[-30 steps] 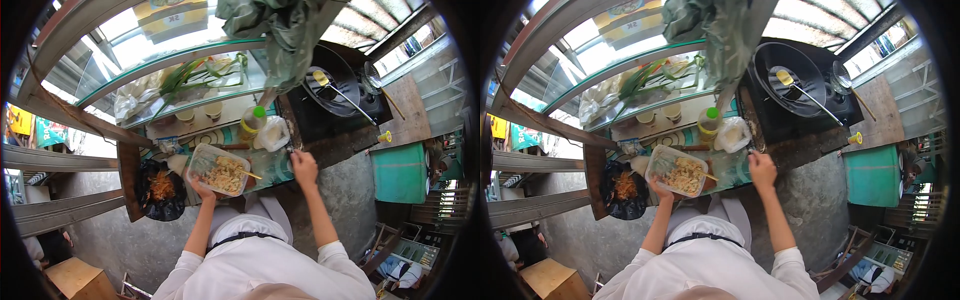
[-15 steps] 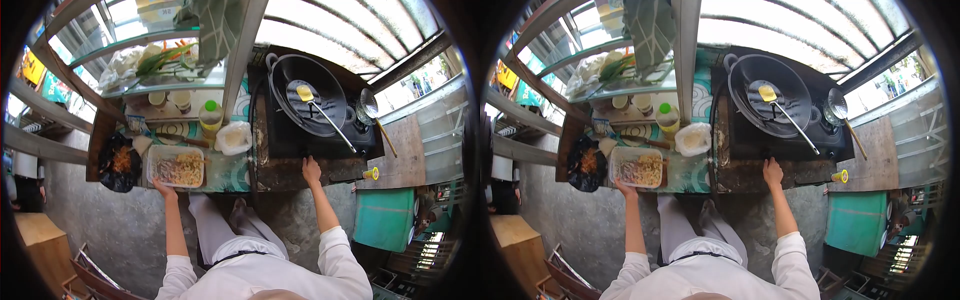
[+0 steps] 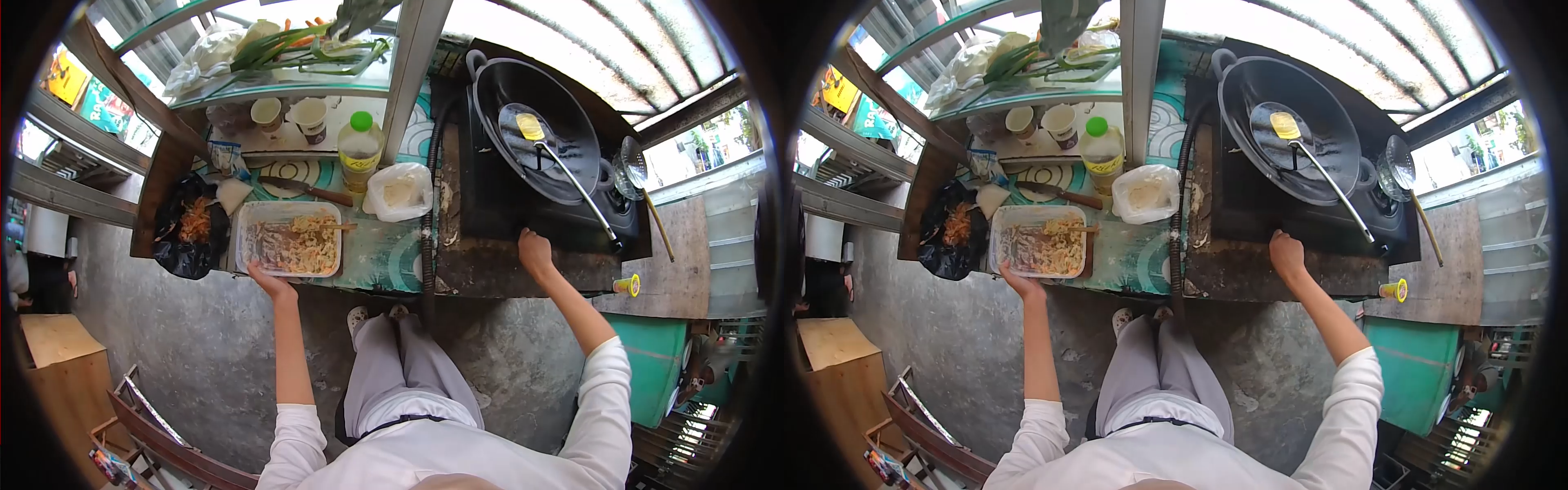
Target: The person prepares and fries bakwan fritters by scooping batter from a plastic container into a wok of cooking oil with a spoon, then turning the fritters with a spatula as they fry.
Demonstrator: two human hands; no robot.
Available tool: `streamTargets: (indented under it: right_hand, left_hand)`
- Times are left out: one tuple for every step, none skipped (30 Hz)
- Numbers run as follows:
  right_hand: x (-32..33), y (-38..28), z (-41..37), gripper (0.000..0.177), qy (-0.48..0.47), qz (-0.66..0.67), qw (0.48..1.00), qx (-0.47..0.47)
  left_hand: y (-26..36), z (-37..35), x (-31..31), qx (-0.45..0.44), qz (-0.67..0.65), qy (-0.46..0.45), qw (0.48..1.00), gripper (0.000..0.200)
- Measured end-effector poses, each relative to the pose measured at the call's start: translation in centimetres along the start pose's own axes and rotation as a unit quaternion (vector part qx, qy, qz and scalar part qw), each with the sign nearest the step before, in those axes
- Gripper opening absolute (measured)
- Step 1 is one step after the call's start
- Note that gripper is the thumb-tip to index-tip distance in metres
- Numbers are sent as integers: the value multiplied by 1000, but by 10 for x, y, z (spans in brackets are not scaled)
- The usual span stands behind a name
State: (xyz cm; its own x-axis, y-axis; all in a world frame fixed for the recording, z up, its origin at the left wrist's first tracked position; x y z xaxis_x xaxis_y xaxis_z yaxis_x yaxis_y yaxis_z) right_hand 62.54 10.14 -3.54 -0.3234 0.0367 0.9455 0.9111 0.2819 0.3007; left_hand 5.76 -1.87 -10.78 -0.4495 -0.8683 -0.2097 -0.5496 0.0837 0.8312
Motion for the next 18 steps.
streamTargets:
  right_hand:
    - [2,-5,0,16,-5,-27,1000,15]
    - [-3,-10,-1,17,8,-63,998,25]
    - [-7,-12,-1,19,22,-98,994,35]
    - [-10,-15,-2,20,35,-134,989,44]
    - [-16,-15,-2,22,36,-155,986,50]
    - [-20,-16,-2,23,36,-177,982,55]
    - [-20,-19,-3,24,36,-198,978,62]
    - [-22,-20,-4,25,27,-215,974,60]
    - [-15,-25,-4,25,19,-231,971,58]
    - [-11,-29,-4,26,11,-247,967,57]
    - [-7,-30,-5,23,27,-241,968,61]
    - [-4,-29,-6,20,42,-235,969,64]
    - [1,-29,-6,17,58,-229,969,65]
    - [4,-25,-6,14,54,-203,976,54]
    - [10,-23,-6,10,50,-177,982,43]
    - [12,-21,-5,8,47,-149,987,33]
    - [13,-19,-7,7,68,-152,986,29]
    - [13,-18,-7,5,65,-142,988,17]
  left_hand:
    - [-3,2,0,5,-3,-5,1000,59]
    - [-4,5,2,8,-4,-9,1000,59]
    - [-2,5,2,0,-11,-12,1000,60]
    - [0,3,0,-7,-18,-16,1000,61]
    - [1,1,-3,-13,-26,-21,999,62]
    - [3,0,-5,-18,-28,-25,999,62]
    - [4,-2,-6,-22,-31,-28,999,63]
    - [6,-4,-6,-27,-34,-30,999,63]
    - [10,-9,-9,-38,-30,-30,998,66]
    - [12,-11,-11,-41,-28,-29,998,66]
    - [13,-13,-11,-43,-27,-28,998,67]
    - [14,-14,-12,-46,-26,-27,998,68]
    - [15,-14,-13,-55,-27,-35,998,69]
    - [15,-14,-13,-64,-29,-44,997,70]
    - [15,-14,-15,-72,-30,-53,996,71]
    - [16,-17,-17,-75,-29,-54,995,72]
    - [18,-22,-20,-78,-27,-54,995,73]
    - [18,-24,-19,-80,-25,-53,995,74]
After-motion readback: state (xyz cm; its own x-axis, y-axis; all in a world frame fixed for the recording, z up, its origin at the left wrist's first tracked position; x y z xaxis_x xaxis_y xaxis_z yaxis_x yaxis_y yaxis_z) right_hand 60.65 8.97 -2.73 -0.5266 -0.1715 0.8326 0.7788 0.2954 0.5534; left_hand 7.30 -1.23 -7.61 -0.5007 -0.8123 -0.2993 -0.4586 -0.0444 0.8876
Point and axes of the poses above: each hand's wrist, its own z-axis towards the middle knuckle, its own x-axis out of the back of the hand, y = z × x, the point moved 10 cm from there along z, towards the middle knuckle, and after that the axes turned 12 degrees about z, right-handed, at the moved point
